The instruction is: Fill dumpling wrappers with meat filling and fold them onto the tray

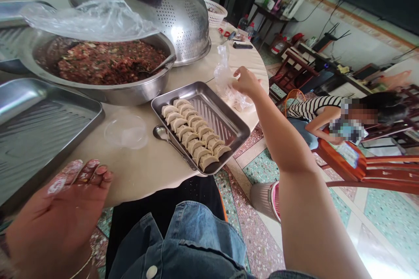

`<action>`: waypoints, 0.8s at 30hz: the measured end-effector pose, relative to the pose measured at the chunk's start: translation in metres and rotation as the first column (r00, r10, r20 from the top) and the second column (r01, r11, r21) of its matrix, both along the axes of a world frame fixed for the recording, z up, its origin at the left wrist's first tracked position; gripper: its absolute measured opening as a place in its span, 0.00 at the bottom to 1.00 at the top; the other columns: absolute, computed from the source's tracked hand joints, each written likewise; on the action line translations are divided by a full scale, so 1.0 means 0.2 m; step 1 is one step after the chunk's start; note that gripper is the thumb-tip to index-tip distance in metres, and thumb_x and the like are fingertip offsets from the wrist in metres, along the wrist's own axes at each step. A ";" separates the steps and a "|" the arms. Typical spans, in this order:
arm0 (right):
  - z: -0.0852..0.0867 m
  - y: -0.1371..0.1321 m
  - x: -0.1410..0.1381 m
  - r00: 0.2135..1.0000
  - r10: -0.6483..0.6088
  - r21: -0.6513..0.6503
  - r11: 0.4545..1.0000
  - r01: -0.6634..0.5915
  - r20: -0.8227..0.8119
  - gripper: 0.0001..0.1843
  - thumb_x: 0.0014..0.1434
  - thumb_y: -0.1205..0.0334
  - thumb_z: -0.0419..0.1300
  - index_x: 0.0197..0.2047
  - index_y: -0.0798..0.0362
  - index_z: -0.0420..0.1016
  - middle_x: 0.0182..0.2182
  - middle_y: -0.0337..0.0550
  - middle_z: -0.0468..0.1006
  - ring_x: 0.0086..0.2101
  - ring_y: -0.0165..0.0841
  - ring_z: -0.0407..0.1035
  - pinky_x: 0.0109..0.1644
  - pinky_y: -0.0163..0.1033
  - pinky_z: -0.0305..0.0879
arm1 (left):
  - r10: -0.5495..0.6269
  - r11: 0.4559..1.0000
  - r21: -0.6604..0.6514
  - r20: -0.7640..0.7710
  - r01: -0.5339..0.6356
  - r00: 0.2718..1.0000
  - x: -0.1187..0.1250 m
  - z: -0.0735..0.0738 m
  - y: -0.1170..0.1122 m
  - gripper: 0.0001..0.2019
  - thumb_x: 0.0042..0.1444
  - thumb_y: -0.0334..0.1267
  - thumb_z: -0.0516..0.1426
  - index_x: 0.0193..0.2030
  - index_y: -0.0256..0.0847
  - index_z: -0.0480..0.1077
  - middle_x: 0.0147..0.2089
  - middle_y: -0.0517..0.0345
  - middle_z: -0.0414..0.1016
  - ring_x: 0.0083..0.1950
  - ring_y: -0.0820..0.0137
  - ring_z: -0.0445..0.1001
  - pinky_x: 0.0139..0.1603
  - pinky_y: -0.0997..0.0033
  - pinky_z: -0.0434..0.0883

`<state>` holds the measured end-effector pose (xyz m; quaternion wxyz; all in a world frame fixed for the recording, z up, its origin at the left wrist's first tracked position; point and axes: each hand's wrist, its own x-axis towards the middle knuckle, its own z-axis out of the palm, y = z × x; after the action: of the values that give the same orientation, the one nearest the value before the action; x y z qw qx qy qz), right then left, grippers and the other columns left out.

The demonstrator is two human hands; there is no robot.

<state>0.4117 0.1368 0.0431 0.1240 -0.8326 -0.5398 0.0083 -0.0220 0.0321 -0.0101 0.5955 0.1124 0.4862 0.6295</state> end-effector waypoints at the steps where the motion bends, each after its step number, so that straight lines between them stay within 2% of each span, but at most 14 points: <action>1: 0.01 -0.01 -0.02 1.000 -0.020 0.019 1.000 0.020 -0.001 0.22 0.50 0.57 0.57 0.50 0.49 0.65 0.37 0.47 0.75 0.43 0.46 0.68 0.50 0.60 0.64 | -0.006 1.000 0.002 0.001 0.006 1.000 0.00 0.00 0.00 0.08 0.48 0.37 0.57 0.34 0.38 0.75 0.36 0.54 0.78 0.41 0.67 0.75 0.44 0.66 0.74; 5: 0.07 -0.06 -0.10 0.999 -0.048 0.081 0.996 0.047 0.009 0.26 0.50 0.57 0.58 0.53 0.48 0.62 0.36 0.44 0.75 0.41 0.44 0.69 0.48 0.53 0.66 | 0.010 0.999 -0.040 -0.001 -0.010 1.000 0.01 0.02 0.01 0.09 0.49 0.37 0.55 0.32 0.38 0.75 0.34 0.54 0.78 0.38 0.67 0.75 0.41 0.65 0.74; 9: 0.13 -0.09 -0.19 0.999 -0.021 0.113 0.993 0.017 0.040 0.24 0.53 0.57 0.56 0.53 0.47 0.58 0.38 0.47 0.76 0.41 0.44 0.70 0.48 0.53 0.65 | -0.018 1.000 -0.016 0.028 0.019 0.999 0.00 0.03 0.02 0.08 0.49 0.37 0.55 0.32 0.37 0.74 0.32 0.54 0.76 0.36 0.68 0.73 0.42 0.65 0.73; 13: 0.19 -0.10 -0.24 0.997 -0.013 0.120 0.993 0.004 0.077 0.21 0.55 0.55 0.56 0.52 0.46 0.57 0.39 0.49 0.76 0.42 0.47 0.69 0.51 0.56 0.64 | -0.024 1.000 -0.017 0.053 0.025 0.998 -0.01 0.02 0.01 0.08 0.48 0.36 0.57 0.33 0.37 0.74 0.32 0.55 0.76 0.36 0.69 0.73 0.42 0.66 0.73; 16: 0.26 -0.13 -0.27 0.982 -0.089 0.130 0.989 0.068 0.166 0.21 0.55 0.57 0.56 0.52 0.44 0.59 0.40 0.50 0.76 0.43 0.49 0.70 0.49 0.61 0.65 | -0.029 0.999 -0.011 0.064 0.030 0.998 -0.01 0.02 0.01 0.07 0.50 0.36 0.55 0.32 0.37 0.74 0.32 0.55 0.76 0.36 0.70 0.73 0.40 0.69 0.74; 19: 0.35 -0.20 -0.29 0.954 -0.167 0.154 0.979 0.131 0.249 0.23 0.51 0.61 0.60 0.51 0.47 0.62 0.40 0.53 0.75 0.44 0.56 0.70 0.46 0.68 0.65 | -0.029 1.000 -0.007 0.101 0.030 0.994 -0.01 0.03 0.02 0.08 0.50 0.35 0.54 0.30 0.36 0.73 0.30 0.54 0.75 0.34 0.70 0.73 0.37 0.70 0.74; 21: 0.42 -0.28 -0.31 0.945 -0.180 0.184 0.974 0.132 0.274 0.25 0.49 0.61 0.63 0.51 0.46 0.64 0.38 0.52 0.75 0.46 0.58 0.69 0.46 0.70 0.64 | -0.046 0.999 0.001 0.118 0.046 0.992 -0.01 0.03 0.02 0.07 0.50 0.34 0.54 0.30 0.36 0.73 0.29 0.55 0.76 0.33 0.71 0.74 0.36 0.70 0.75; 24: 0.53 -0.42 -0.39 0.954 -0.082 0.271 0.962 0.000 0.290 0.25 0.50 0.57 0.65 0.51 0.41 0.65 0.33 0.41 0.74 0.42 0.46 0.72 0.51 0.62 0.65 | -0.154 0.986 0.082 0.102 0.146 0.983 0.01 0.01 0.00 0.06 0.51 0.36 0.57 0.32 0.38 0.75 0.33 0.55 0.78 0.35 0.71 0.77 0.38 0.72 0.77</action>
<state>0.3344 0.0528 0.1481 0.1528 -0.8109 -0.5308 -0.1932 -0.0209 0.0323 -0.0084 0.6621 0.1366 0.4196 0.6057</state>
